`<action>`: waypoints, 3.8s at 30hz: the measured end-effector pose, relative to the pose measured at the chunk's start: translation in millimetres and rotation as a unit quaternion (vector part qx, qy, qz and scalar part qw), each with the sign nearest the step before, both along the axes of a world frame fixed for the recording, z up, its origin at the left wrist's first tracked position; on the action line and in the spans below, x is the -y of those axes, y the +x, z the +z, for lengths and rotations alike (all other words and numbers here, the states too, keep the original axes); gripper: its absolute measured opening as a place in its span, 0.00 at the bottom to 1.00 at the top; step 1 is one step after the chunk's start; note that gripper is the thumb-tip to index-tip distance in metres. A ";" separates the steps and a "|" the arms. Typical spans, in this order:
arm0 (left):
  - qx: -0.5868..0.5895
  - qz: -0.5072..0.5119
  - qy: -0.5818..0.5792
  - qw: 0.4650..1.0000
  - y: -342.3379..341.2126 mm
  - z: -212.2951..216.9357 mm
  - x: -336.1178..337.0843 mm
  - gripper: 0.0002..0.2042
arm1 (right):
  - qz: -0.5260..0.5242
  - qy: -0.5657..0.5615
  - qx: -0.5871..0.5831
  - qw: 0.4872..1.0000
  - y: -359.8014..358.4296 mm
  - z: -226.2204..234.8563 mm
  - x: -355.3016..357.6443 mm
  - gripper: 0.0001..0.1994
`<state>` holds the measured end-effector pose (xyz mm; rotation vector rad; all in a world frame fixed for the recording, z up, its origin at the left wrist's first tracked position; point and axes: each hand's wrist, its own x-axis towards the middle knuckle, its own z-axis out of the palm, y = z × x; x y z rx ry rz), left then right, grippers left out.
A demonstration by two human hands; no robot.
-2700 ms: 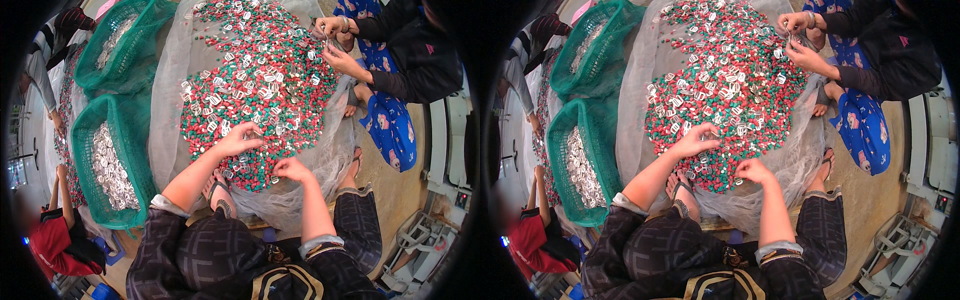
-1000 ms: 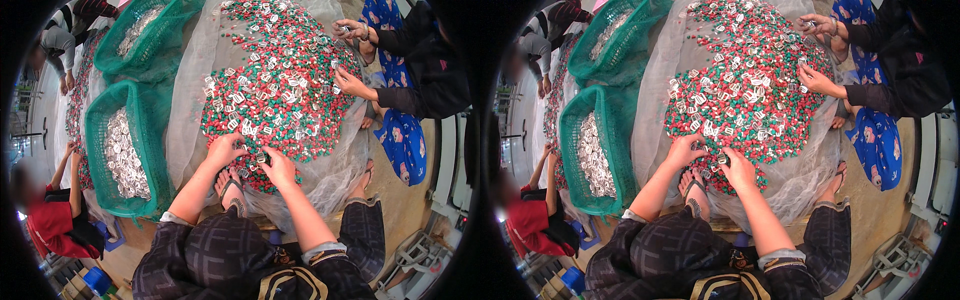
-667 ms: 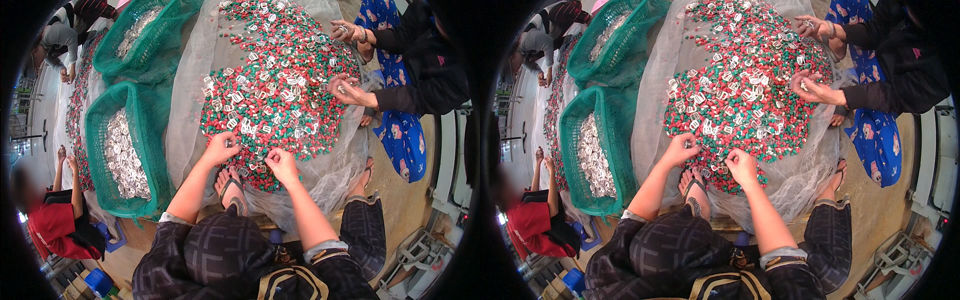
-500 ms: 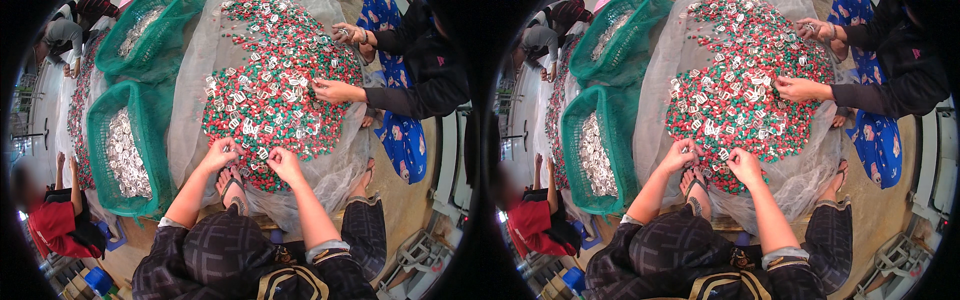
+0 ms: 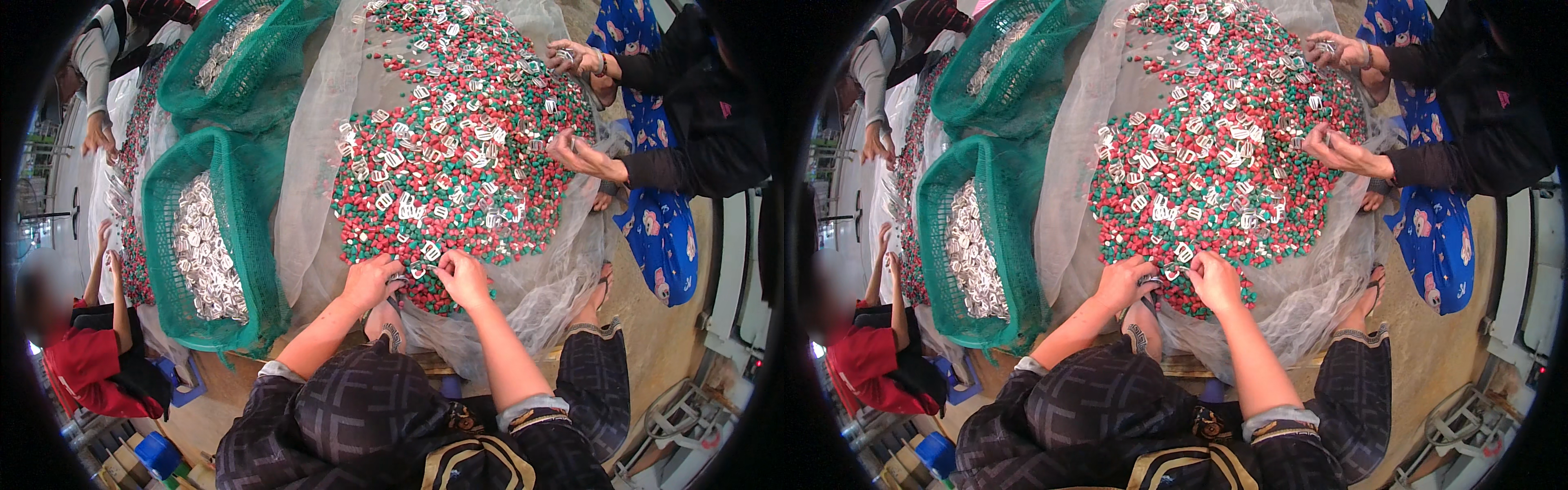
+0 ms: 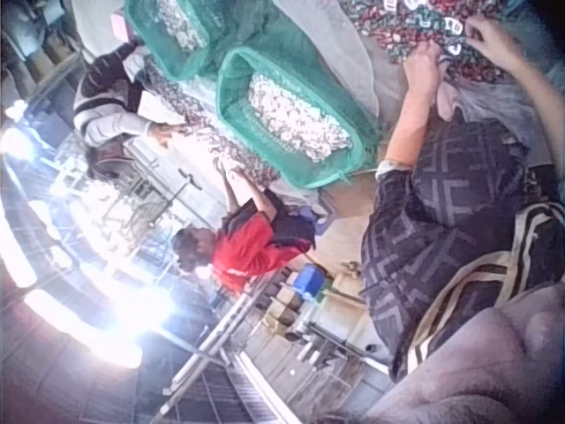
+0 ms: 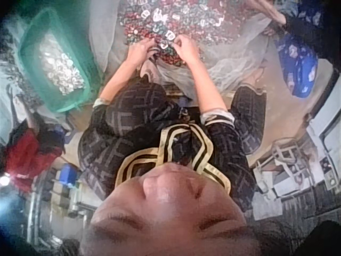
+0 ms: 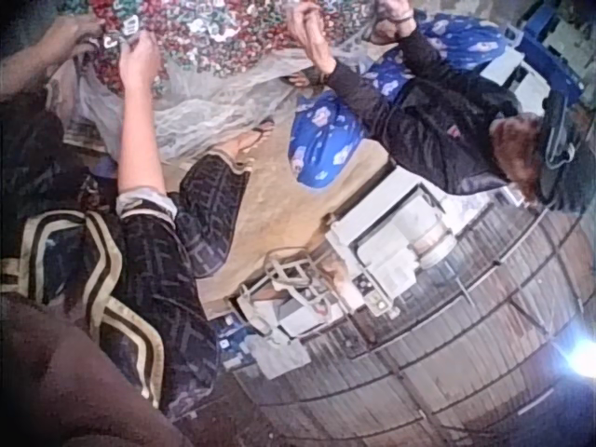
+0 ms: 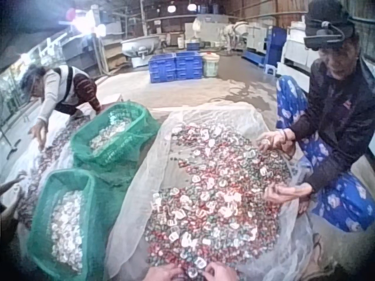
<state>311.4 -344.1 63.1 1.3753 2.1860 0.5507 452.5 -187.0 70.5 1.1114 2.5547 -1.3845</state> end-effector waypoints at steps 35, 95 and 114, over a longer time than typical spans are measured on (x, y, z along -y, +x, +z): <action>0.761 0.256 0.176 0.570 -13.0 -4.4 -28.6 0.04 | -0.228 -0.413 -0.132 0.872 -25.0 8.2 -7.7 0.09; 0.066 -0.119 -0.002 0.991 -18.5 30.4 -117.9 0.25 | -0.405 -0.399 -0.073 0.819 12.1 -5.7 -36.2 0.09; 0.242 0.229 0.105 0.937 -119.9 -21.1 -67.5 0.09 | -0.390 -0.277 -0.102 0.872 14.0 -19.3 -41.3 0.07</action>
